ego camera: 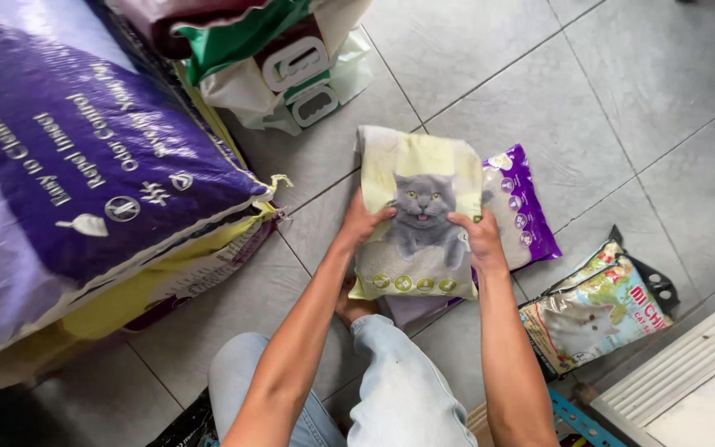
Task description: Stocking and organizing bags of cat litter on a retail shelf
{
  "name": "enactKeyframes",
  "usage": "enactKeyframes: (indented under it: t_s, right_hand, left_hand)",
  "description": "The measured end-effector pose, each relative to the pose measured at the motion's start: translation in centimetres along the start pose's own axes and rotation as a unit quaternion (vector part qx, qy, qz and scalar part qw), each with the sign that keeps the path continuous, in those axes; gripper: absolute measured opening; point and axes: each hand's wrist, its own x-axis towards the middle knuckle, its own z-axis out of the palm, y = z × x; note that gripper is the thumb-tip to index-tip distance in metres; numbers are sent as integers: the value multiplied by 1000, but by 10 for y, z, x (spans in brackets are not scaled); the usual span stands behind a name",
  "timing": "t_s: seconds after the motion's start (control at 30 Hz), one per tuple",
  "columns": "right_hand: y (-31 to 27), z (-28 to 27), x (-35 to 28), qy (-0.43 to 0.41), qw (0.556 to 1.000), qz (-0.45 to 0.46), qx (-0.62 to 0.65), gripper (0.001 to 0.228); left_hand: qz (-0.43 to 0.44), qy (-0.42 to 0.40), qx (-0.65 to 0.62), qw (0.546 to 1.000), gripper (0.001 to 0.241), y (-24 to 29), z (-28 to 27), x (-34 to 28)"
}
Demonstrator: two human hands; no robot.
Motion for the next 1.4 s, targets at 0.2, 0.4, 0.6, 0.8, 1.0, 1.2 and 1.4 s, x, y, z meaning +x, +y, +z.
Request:
enactKeyframes:
  t_s: [0.2,0.4,0.6,0.8,1.0,1.2,1.4]
  right_hand:
    - [-29,-13,-34,-17,990,-114,75,31]
    - [-113,8,-73,-8,969,-220,115,26]
    - [-201,63,-145,-106,938,-308,122,23]
    - [-246,175,-208,-278,896,-326,113,19]
    - [-252,317,-287,-465,825,-311,82,22]
    - [-244,418,-429,-637,719,-279,-16,19]
    - [-199,489,-540,-763,599,-240,-44,21]
  left_hand:
    - [142,-46,-140,979,70,133,-37,-80]
    - [271,-34,-106,956,68,231,-88,-146]
    - [352,51,-83,931,68,285,-165,-269]
    - [364,191,-97,906,58,278,-259,-391]
    - [352,402,-110,838,62,219,-343,-489]
    - [337,567,-194,726,57,129,-400,-579]
    - [314,685,-240,612,62,36,-402,-661]
